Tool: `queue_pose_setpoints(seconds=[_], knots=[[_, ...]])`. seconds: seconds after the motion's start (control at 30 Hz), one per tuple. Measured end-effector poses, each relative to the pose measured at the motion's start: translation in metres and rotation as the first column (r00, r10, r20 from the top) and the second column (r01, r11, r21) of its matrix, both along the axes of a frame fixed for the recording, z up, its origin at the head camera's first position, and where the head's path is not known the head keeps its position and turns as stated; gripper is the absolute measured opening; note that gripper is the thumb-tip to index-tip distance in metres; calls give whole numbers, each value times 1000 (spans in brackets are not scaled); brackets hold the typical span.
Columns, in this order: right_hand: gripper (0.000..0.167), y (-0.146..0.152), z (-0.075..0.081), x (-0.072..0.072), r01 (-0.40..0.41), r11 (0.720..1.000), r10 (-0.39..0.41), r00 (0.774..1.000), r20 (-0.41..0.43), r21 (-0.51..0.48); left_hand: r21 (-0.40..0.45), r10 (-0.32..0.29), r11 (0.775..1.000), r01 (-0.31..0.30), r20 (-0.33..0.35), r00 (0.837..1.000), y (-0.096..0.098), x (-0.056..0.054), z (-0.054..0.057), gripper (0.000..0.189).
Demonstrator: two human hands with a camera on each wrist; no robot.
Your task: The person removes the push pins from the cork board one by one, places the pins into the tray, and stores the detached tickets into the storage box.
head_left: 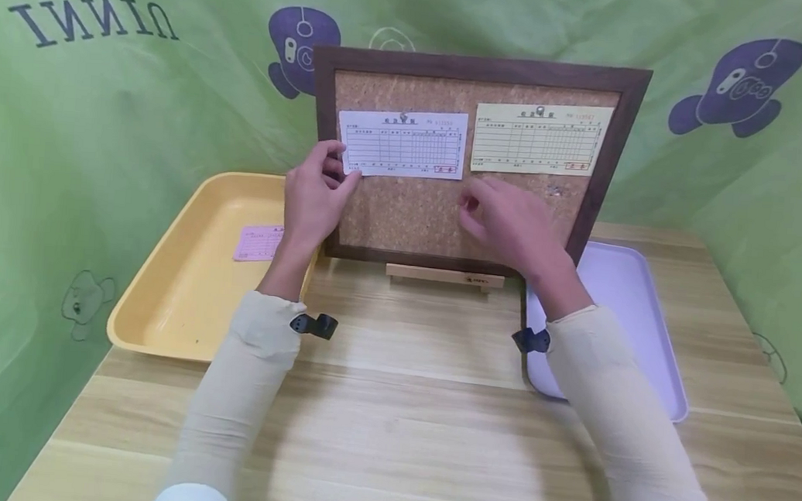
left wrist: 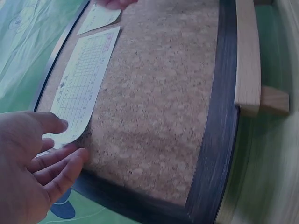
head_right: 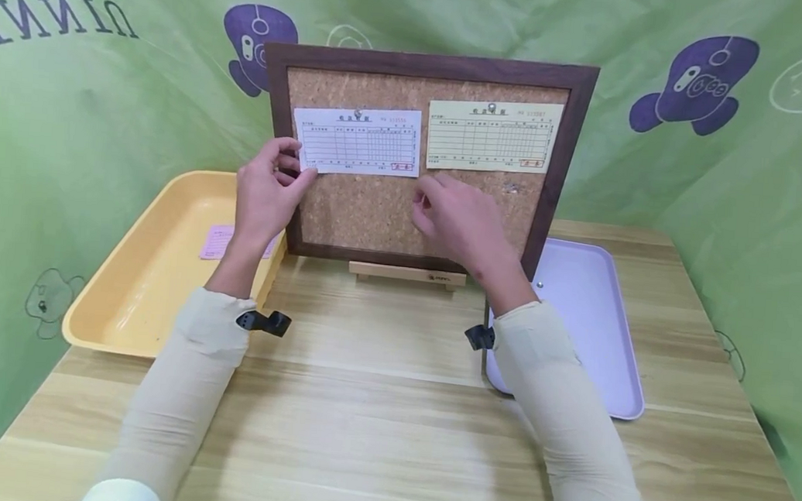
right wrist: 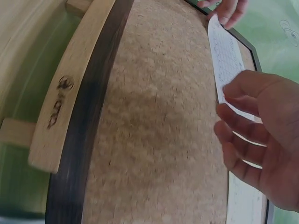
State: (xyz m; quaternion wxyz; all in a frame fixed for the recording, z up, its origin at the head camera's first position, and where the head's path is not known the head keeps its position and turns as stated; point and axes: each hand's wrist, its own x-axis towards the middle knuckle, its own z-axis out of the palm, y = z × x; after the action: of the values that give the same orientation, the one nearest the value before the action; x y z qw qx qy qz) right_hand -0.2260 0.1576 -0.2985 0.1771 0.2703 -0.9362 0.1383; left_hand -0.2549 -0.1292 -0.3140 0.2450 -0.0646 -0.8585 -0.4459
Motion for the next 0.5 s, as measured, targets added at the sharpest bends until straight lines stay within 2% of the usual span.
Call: queue_pose_setpoints(seconds=[0.27, 0.5], knots=[[15, -24, 6, -15, -32, 991, 17, 993, -114, -130, 174, -16, 984, 23, -40, 999, 6, -4, -4, 39], [19, -39, 14, -30, -19, 982, -17, 983, -184, -190, 332, -70, 939, 91, -76, 995, 11, -11, -6, 43]])
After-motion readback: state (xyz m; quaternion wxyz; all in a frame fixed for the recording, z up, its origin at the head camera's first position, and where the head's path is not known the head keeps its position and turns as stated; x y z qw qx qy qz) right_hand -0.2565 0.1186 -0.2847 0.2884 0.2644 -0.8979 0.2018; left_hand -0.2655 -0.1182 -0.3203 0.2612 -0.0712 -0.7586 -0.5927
